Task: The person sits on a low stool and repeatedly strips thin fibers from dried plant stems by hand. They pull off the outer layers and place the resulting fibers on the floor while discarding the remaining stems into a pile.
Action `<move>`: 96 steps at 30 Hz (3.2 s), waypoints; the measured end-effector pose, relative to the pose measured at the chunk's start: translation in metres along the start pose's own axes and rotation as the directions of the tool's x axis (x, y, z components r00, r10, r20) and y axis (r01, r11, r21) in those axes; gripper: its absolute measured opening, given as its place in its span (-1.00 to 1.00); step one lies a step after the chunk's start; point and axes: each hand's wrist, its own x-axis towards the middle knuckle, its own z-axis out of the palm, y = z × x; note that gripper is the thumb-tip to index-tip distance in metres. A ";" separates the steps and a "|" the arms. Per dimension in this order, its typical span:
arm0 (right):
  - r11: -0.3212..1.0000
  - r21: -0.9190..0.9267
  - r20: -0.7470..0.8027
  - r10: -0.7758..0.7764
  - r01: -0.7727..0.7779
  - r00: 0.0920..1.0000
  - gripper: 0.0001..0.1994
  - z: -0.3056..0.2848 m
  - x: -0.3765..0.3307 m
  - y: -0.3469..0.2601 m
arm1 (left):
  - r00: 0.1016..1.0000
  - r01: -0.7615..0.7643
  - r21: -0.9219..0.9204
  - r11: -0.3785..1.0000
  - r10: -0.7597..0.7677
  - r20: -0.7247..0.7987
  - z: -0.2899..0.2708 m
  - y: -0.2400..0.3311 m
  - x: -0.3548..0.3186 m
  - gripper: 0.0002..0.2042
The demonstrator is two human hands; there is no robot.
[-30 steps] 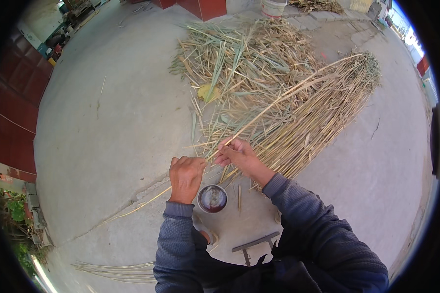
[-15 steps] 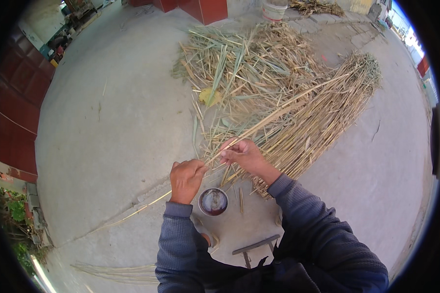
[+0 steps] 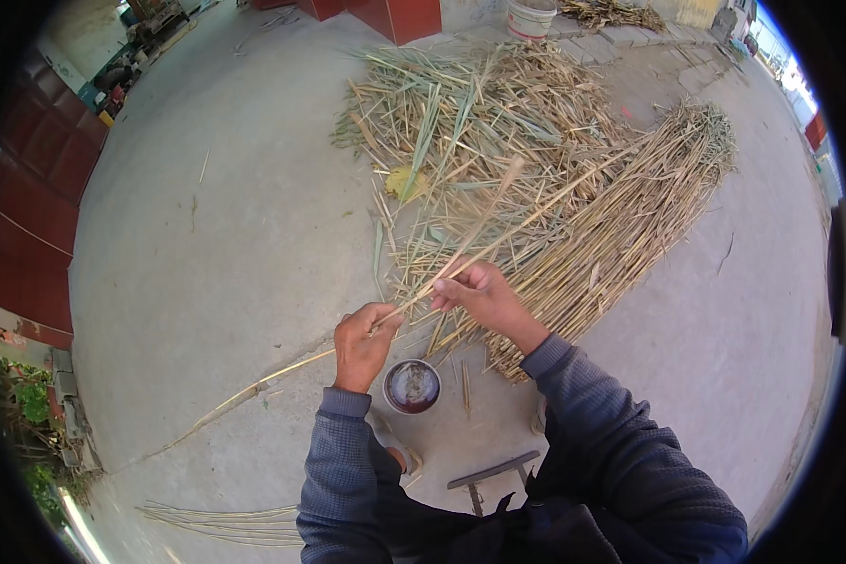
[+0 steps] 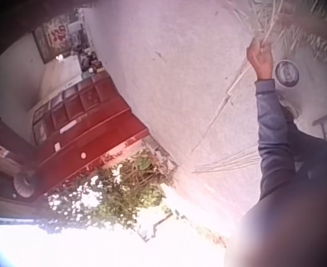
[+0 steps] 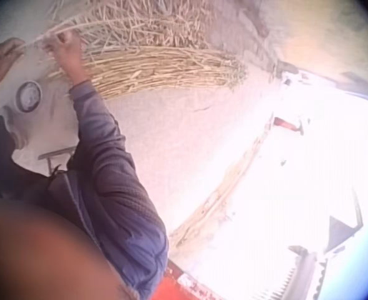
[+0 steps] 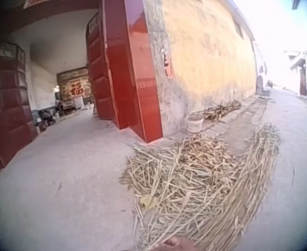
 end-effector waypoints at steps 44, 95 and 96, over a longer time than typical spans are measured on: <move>0.963 0.249 -0.126 0.141 -0.106 0.982 -0.81 0.013 0.003 0.026 | 0.983 0.009 -0.088 0.996 -0.025 -0.184 0.002 -0.009 0.002 -0.85; 0.998 -0.036 -0.086 -0.058 0.055 0.995 -0.92 -0.005 0.002 0.014 | 0.951 0.055 0.367 0.928 0.063 -0.302 -0.055 -0.053 -0.001 -0.71; 0.997 0.019 -0.092 -0.073 0.075 0.993 -0.92 -0.003 0.003 0.014 | 0.932 -0.042 0.693 0.720 0.277 -0.232 -0.048 -0.044 -0.003 -0.69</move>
